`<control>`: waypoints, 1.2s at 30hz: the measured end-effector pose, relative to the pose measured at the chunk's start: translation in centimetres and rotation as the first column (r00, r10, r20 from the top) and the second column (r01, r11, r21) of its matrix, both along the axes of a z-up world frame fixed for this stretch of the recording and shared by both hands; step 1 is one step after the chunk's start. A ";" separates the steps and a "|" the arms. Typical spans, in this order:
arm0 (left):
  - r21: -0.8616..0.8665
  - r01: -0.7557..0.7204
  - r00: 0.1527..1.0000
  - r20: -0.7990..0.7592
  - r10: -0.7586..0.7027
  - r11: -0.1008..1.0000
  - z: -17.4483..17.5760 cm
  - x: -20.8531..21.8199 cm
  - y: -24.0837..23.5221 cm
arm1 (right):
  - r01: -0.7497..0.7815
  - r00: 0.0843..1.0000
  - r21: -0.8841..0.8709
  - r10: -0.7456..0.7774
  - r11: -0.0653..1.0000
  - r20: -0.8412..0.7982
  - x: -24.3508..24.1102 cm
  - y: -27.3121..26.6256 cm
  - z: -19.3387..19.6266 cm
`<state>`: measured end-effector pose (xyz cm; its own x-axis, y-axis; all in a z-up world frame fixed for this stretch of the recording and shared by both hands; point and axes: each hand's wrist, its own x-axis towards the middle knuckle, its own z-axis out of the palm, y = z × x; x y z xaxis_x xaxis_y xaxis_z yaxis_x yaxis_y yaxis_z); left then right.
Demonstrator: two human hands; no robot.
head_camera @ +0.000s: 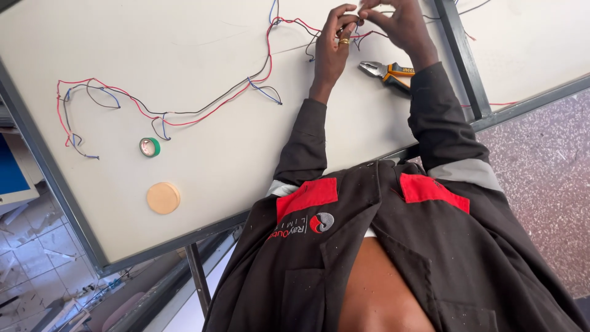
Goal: Stripping and connecting electrical wires on a sign panel using pliers
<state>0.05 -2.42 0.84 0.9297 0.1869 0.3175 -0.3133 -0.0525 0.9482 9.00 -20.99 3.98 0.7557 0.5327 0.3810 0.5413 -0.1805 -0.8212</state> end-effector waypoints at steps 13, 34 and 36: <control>0.337 -0.152 0.988 0.086 0.130 0.929 -1.6 0.8 0.6 | -0.017 0.995 -0.099 0.027 0.995 0.100 -1.1 0.5 -0.7; 0.464 -0.204 0.969 0.220 0.111 0.862 -2.1 1.1 0.0 | 0.255 0.964 -0.149 -0.263 0.956 -0.040 -1.1 2.7 -0.3; 0.444 -0.157 0.981 0.177 0.085 0.882 -2.4 1.1 0.0 | 0.277 0.959 -0.145 -0.282 0.950 -0.011 -1.5 2.5 0.0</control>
